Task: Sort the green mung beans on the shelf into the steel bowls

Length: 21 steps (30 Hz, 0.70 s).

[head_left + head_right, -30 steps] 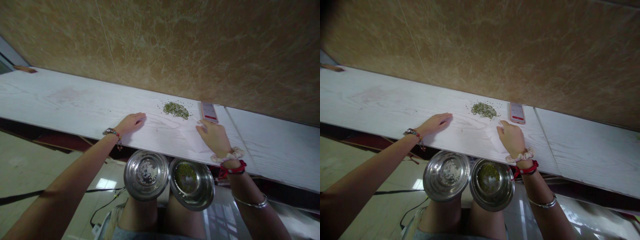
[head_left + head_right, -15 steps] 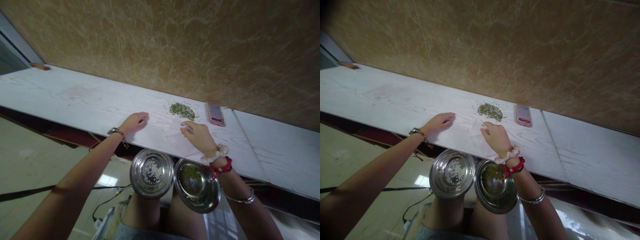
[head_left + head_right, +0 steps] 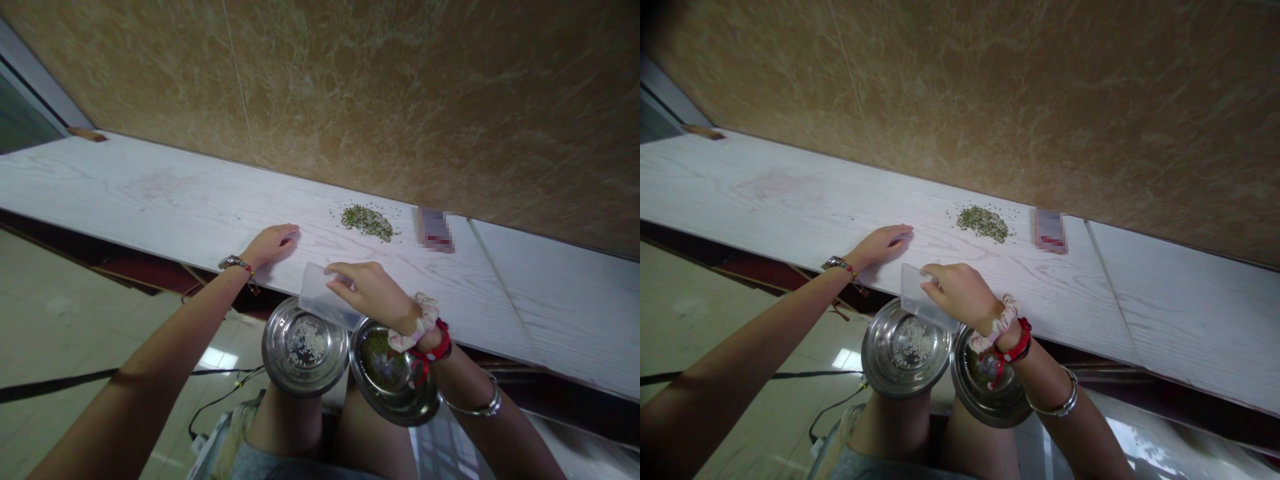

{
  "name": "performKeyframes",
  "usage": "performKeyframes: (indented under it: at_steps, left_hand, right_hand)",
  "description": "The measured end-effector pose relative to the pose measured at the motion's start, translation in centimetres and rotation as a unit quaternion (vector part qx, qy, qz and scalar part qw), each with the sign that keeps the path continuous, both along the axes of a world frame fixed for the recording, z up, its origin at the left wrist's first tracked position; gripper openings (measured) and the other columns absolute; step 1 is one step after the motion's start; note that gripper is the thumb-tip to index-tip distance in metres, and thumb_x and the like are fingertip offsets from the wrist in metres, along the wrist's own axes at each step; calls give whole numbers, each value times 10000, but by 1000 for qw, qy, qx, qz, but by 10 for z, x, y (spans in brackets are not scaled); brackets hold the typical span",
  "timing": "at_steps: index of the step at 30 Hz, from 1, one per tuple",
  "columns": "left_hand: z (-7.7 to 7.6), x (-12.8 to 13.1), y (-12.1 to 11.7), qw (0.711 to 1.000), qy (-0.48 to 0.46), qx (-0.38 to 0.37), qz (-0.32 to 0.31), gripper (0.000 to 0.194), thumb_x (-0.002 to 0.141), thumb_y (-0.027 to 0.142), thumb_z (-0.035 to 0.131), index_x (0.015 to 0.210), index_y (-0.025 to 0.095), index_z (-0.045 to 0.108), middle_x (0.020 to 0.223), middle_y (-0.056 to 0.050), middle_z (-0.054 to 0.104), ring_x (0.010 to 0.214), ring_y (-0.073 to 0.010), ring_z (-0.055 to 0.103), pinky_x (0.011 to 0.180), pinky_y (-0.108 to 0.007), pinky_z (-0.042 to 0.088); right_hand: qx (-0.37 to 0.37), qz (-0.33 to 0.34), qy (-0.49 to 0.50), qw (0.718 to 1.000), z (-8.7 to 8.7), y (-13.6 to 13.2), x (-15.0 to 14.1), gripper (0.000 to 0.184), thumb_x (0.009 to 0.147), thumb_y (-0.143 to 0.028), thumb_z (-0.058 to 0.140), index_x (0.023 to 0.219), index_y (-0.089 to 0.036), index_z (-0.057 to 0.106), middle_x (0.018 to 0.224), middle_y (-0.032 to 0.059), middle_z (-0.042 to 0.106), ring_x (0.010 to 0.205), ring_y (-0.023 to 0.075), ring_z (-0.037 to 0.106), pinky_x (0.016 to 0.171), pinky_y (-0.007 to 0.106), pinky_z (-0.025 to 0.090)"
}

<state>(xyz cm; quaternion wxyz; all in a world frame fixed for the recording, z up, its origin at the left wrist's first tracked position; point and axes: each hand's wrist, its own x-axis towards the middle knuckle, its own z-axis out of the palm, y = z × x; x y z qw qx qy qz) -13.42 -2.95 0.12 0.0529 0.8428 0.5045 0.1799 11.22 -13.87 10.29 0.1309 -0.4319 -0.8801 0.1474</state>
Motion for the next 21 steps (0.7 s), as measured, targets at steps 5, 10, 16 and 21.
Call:
performKeyframes:
  at_steps: [5, 10, 16, 21]
  left_hand:
    - [2, 2, -2, 1000, -2, -7, 5, 419, 865, 258, 408, 1226, 124, 573, 1298, -110, 611, 1179, -218, 581, 1023, -353, 445]
    - [5, 2, -5, 1000, 6, -14, 16, 414, 866, 252, 423, 1230, 119, 569, 1251, -123, 635, 1136, -222, 603, 1009, -342, 447]
    - [17, 19, -5, 995, 71, -3, 69, 332, 878, 194, 398, 1115, 135, 623, 1130, -105, 670, 1024, -222, 635, 916, -330, 483]
    - [34, 53, -7, 977, 157, -4, 143, 308, 892, 175, 390, 1030, 99, 654, 1046, -158, 643, 1016, -287, 619, 809, -360, 500]
  right_hand:
    - [107, -52, 53, 991, 8, 13, 31, 270, 861, -263, 540, 1070, -185, 692, 861, 42, 754, 689, 151, 668, 649, 263, 484]
    - [281, -148, 30, 948, -2, 37, 78, 276, 898, -305, 488, 1045, -175, 682, 905, 81, 748, 752, 204, 679, 664, 307, 482]
    - [403, -209, -56, 889, -33, 57, 131, 272, 927, -312, 434, 951, -162, 660, 681, 67, 693, 647, 213, 618, 663, 330, 424]
    - [457, -202, -73, 863, -64, 55, 147, 227, 931, -262, 434, 915, -188, 648, 714, 50, 702, 672, 190, 603, 758, 338, 389]
